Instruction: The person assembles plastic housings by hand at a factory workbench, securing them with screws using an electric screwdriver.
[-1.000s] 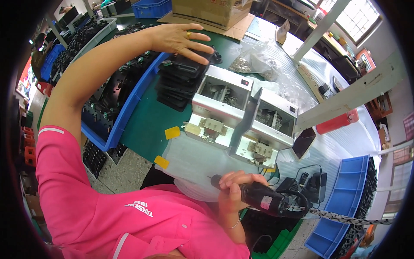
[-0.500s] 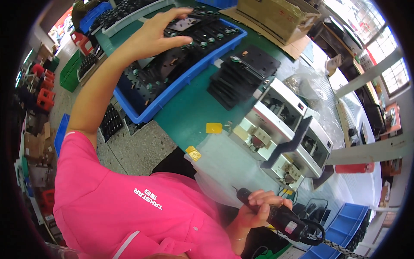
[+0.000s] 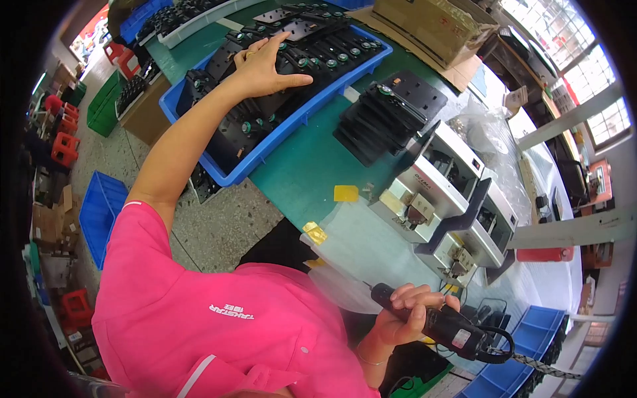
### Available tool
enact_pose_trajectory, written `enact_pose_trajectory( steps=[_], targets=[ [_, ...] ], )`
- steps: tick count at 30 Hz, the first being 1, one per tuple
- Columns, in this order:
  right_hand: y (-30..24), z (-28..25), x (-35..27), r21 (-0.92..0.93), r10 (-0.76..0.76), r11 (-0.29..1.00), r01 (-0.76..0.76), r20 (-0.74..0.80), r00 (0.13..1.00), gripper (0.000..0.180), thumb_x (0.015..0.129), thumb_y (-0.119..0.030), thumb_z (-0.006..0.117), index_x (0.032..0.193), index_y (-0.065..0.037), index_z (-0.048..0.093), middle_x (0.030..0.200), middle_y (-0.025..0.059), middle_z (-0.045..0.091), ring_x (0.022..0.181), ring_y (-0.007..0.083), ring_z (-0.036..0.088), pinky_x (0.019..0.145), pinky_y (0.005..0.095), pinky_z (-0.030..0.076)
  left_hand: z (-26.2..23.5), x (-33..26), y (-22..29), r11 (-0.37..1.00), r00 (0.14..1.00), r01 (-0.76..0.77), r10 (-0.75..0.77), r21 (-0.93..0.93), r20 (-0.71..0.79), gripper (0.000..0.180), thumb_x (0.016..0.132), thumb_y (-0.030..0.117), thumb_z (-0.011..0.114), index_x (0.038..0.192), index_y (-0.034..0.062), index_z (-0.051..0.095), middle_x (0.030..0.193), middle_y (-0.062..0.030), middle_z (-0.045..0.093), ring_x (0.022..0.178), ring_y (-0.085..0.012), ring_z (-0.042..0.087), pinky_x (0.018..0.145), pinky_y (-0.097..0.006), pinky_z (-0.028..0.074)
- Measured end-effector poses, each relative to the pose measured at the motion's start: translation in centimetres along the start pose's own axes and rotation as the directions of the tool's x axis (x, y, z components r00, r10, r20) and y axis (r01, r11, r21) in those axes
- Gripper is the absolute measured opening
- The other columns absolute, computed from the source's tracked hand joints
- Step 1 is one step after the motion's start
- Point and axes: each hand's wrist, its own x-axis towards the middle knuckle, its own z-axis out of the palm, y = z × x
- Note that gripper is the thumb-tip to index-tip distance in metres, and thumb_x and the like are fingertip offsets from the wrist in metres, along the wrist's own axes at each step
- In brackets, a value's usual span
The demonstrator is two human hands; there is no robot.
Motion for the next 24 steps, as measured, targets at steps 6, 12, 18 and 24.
enact_pose_trajectory(
  steps=[6, 12, 18, 24],
  targets=[
    [-0.9, -0.9, -0.5, -0.059, -0.019, 0.998, 0.015, -0.071, 0.997, 0.048, 0.084, -0.008, 0.059, 0.127, -0.008, 0.038, 0.069, 0.0029, 0.045, 0.054, 0.0137, 0.044, 0.047, 0.0292, 0.041, 1.9, 1.7, 0.7, 1.0, 0.999, 0.021, -0.021, 0.018, -0.029, 0.116, 0.057, 0.077, 0.07, 0.147, 0.0149, 0.029, 0.136, -0.0222, 0.049, 0.13, -0.0357, 0.042, 0.104, -0.053, 0.026],
    [-1.6, -1.7, 1.9, 0.017, -0.034, 0.999, 0.035, -0.056, 0.998, 0.048, 0.087, -0.011, 0.056, 0.13, -0.01, 0.036, 0.072, 0.0038, 0.046, 0.057, 0.0152, 0.046, 0.051, 0.0317, 0.044, 1.4, 2.6, -0.5, 0.999, 0.997, 0.014, -0.01, 0.05, -0.077, 0.109, 0.061, 0.067, 0.075, 0.147, 0.0185, 0.028, 0.132, -0.0092, 0.057, 0.127, -0.0338, 0.048, 0.105, -0.049, 0.035],
    [-0.9, -0.1, 6.1, 0.117, -0.189, 0.974, 0.194, -0.048, 0.981, 0.051, 0.089, -0.008, 0.052, 0.136, -0.013, 0.032, 0.076, 0.0042, 0.049, 0.06, 0.016, 0.048, 0.054, 0.0326, 0.045, 0.3, 2.7, 1.3, 0.992, 0.98, -0.13, 0.127, -0.009, -0.156, 0.1, 0.066, 0.061, 0.076, 0.145, 0.0171, 0.034, 0.132, -0.0123, 0.056, 0.123, -0.0315, 0.052, 0.102, -0.044, 0.039],
    [2.6, 2.1, 9.1, 0.042, -0.31, 0.95, 0.311, -0.02, 0.95, 0.052, 0.084, 0.002, 0.057, 0.128, -0.002, 0.03, 0.069, 0.0103, 0.056, 0.053, 0.0179, 0.055, 0.054, 0.0349, 0.053, -5.2, -5.8, 13.0, 0.835, 0.841, -0.539, 0.54, -0.115, -0.02, 0.111, 0.051, 0.035, 0.09, 0.14, 0.0013, 0.033, 0.128, -0.0206, 0.054, 0.117, -0.035, 0.053, 0.101, -0.042, 0.041]
  ],
)
